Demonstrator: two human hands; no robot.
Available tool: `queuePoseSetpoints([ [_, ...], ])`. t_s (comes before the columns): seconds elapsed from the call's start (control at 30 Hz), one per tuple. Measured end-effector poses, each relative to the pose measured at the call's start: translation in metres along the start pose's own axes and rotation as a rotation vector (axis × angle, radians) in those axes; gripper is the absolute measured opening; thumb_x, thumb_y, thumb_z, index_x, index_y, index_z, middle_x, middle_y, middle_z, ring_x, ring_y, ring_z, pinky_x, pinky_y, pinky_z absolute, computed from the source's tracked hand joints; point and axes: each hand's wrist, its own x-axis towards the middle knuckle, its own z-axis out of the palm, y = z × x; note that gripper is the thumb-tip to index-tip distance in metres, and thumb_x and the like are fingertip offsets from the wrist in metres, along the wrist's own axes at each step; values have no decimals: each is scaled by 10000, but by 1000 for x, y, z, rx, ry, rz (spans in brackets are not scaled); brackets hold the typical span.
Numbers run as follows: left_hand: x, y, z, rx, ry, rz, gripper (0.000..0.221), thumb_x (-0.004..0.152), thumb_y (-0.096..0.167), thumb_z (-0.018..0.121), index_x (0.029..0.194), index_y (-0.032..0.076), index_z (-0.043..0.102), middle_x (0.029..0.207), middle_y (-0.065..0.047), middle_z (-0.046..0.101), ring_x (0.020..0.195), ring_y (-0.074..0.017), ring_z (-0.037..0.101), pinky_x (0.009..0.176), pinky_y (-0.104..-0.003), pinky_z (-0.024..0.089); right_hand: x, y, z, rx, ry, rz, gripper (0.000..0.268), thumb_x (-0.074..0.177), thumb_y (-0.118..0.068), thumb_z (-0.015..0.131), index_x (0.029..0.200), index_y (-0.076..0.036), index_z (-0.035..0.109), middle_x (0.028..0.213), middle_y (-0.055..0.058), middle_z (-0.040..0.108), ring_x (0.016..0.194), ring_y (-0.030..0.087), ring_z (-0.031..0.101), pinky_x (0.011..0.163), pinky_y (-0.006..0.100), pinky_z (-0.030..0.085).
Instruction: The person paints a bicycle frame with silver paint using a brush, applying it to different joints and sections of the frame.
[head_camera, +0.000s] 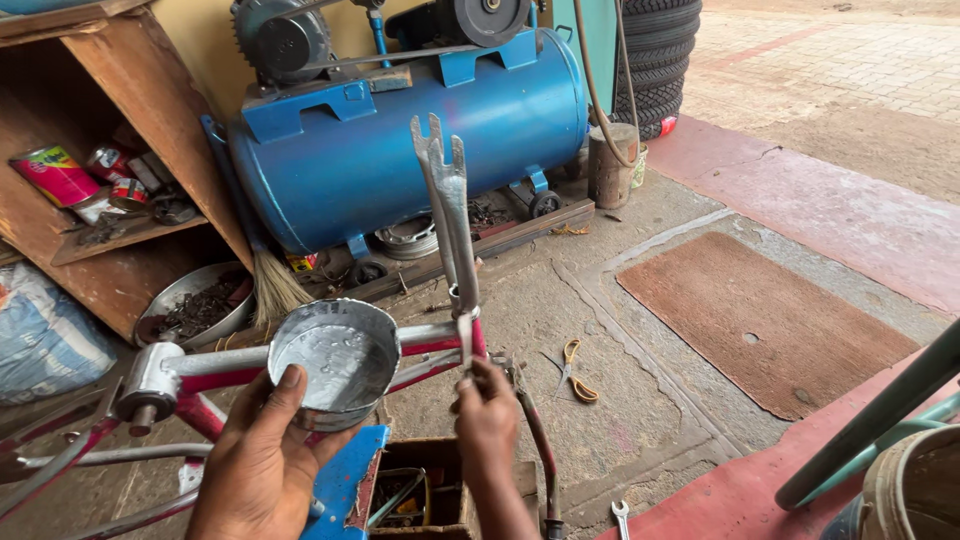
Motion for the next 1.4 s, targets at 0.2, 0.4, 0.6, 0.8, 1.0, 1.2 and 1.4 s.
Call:
queuePoseSetpoints([
  [0.2,1,0,5,4,-8,22,603,881,295,608,1431,84,477,1292,-123,620,1237,-275,625,970,-562,564,19,-8,-17,-204,9,-119,247,992,-130,614,1198,-119,750,915,101,743,622,172,562,483,297,426],
  [0.4,-1,0,11,26,-16,6,644,886,356,637,1439,81,455,1321,-136,619,1251,-302,625,985,-569,552,29,-10,-32,-232,65,-272,271,896,-99,680,1154,-125,756,956,113,812,698,114,695,538,244,501],
  [0.6,-1,-3,11,29,22,-27,601,884,363,642,1394,89,479,1308,-127,626,1232,-293,642,988,-581,560,33,17,-25,8,85,-257,213,879,-14,612,1059,-28,725,827,118,700,631,136,557,497,276,430],
  [0.8,3,-9,6,-5,-5,-10,523,894,321,646,1355,102,533,1272,-79,645,1211,-269,639,990,-574,555,46,25,-20,125,38,-43,273,869,-45,612,1140,-68,640,872,88,674,632,144,559,502,291,463],
  [1.0,4,-8,9,0,-25,-3,522,900,324,631,1365,107,536,1270,-83,658,1197,-258,648,981,-577,551,29,59,-9,-187,-47,-499,191,913,-73,658,1079,-95,749,938,55,786,833,90,697,706,219,553],
  [1.2,3,-10,8,-23,-39,1,533,894,321,643,1361,90,530,1257,-94,652,1179,-264,652,980,-573,562,62,44,-42,-115,21,-245,206,968,-50,616,1100,-104,765,1014,112,782,771,249,615,597,332,464],
  [1.4,3,-11,7,3,20,-32,518,895,332,645,1350,114,528,1210,-68,659,1153,-236,653,967,-562,562,54,32,-45,-143,81,-375,205,952,-83,602,1101,-128,736,1040,84,765,916,178,728,722,318,622],
])
